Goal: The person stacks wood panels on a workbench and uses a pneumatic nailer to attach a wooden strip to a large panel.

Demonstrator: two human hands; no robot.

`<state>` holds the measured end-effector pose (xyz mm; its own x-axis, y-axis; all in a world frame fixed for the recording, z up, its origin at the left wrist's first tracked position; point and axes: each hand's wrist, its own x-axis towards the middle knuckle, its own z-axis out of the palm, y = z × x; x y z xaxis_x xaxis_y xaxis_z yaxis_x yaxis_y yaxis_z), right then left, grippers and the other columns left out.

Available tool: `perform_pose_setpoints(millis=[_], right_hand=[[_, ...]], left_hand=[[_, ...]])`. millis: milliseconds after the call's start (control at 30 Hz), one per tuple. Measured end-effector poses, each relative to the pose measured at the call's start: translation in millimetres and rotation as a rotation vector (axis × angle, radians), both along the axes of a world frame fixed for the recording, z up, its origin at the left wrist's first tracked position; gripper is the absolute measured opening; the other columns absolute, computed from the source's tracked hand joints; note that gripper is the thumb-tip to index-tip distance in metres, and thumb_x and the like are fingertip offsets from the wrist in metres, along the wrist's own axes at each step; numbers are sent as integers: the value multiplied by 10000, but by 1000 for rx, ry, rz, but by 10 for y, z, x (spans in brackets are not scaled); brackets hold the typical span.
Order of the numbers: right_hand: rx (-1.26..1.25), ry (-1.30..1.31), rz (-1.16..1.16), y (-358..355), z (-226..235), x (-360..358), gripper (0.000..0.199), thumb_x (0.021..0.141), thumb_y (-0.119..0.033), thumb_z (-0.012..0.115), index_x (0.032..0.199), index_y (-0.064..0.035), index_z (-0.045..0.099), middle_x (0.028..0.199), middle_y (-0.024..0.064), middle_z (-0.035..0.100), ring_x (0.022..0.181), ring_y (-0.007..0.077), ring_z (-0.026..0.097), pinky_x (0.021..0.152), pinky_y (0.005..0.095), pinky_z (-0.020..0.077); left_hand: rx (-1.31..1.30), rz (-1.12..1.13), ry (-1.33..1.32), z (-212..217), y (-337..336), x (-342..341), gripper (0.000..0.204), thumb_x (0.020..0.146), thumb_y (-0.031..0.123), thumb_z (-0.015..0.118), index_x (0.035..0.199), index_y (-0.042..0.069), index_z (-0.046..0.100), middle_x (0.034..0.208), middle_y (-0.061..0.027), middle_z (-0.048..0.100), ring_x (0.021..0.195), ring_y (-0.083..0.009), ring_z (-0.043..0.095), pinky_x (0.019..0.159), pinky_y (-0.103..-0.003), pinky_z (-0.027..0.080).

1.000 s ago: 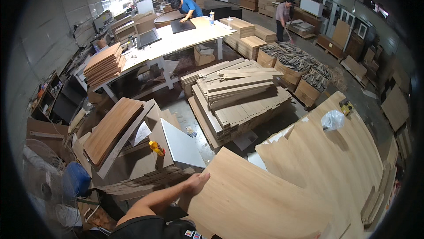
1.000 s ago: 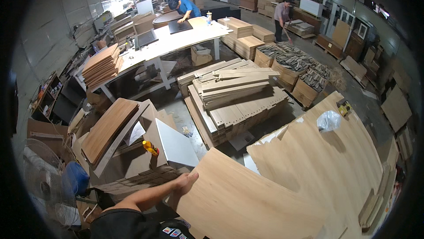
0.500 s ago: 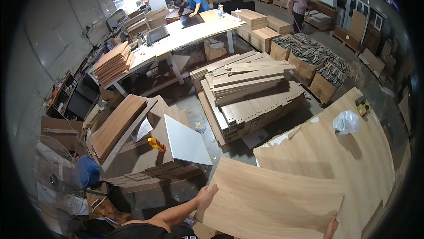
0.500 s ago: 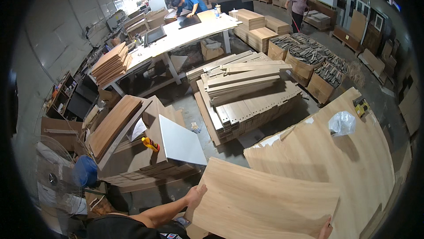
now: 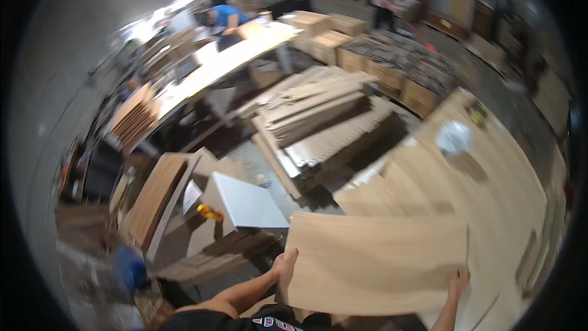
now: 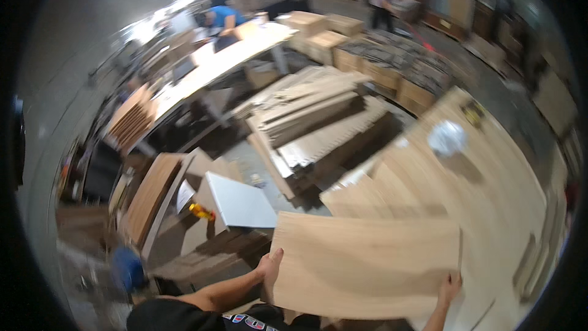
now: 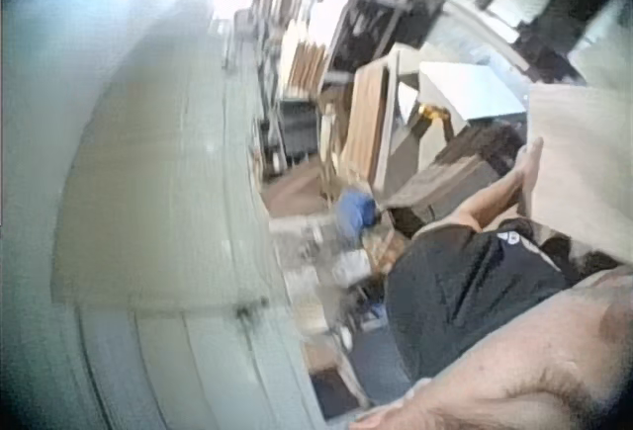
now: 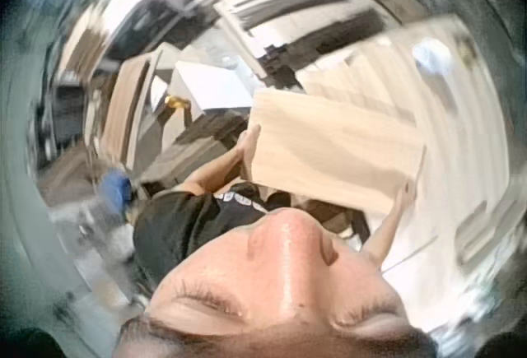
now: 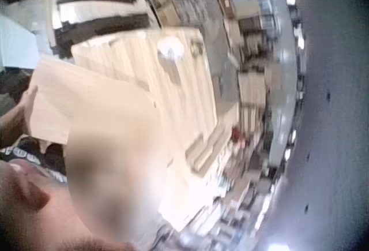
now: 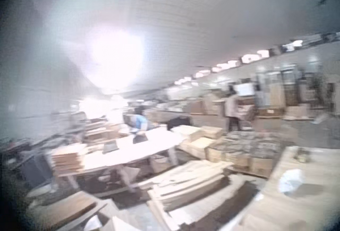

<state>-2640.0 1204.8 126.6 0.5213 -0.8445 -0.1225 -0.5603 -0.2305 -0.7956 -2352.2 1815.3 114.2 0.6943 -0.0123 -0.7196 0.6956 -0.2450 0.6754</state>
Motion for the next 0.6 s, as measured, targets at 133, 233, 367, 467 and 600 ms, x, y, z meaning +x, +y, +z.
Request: perform_pose_setpoints(millis=[133,233,367,467,600], right_hand=[[-609,223,-207,1331,-185,153,688,894,-76,717,1525,8,454,1509,284,487,1422,466,435,1224,546,339],[-437,345,-151,2600,193,-467,634,897,-68,684,1497,-56,479,1472,297,470,1383,509,410,1166,605,357],[-144,419,-275,4134,-147,-1126,693,853,-103,758,1486,-61,478,1370,304,495,1320,507,457,1133,608,393],[594,-161,-683,4978,-917,-1458,555,989,-231,722,1466,-45,510,1179,77,627,991,198,618,777,353,564],[1407,-660,-908,5157,-572,-784,604,986,-582,702,1179,-30,553,1105,122,622,1036,335,652,969,484,577]], left_hand=[[-431,191,-9,-168,146,-319,667,1079,539,565,1434,-26,550,1314,-165,697,1155,-310,695,1006,-451,572],[-383,107,55,-481,21,-602,740,1096,599,473,1522,-5,459,1408,-178,627,1224,-344,652,1056,-492,543],[-539,124,151,-305,-409,-848,746,1087,601,497,1550,21,419,1498,-167,546,1294,-339,595,1077,-485,524],[-263,162,194,-7,-932,-1054,838,1036,677,540,1562,39,409,1517,-165,521,1304,-334,582,1067,-487,527],[-388,132,129,-379,-1259,-1276,921,996,733,559,1609,71,378,1543,-158,501,1317,-326,570,1082,-492,513]])
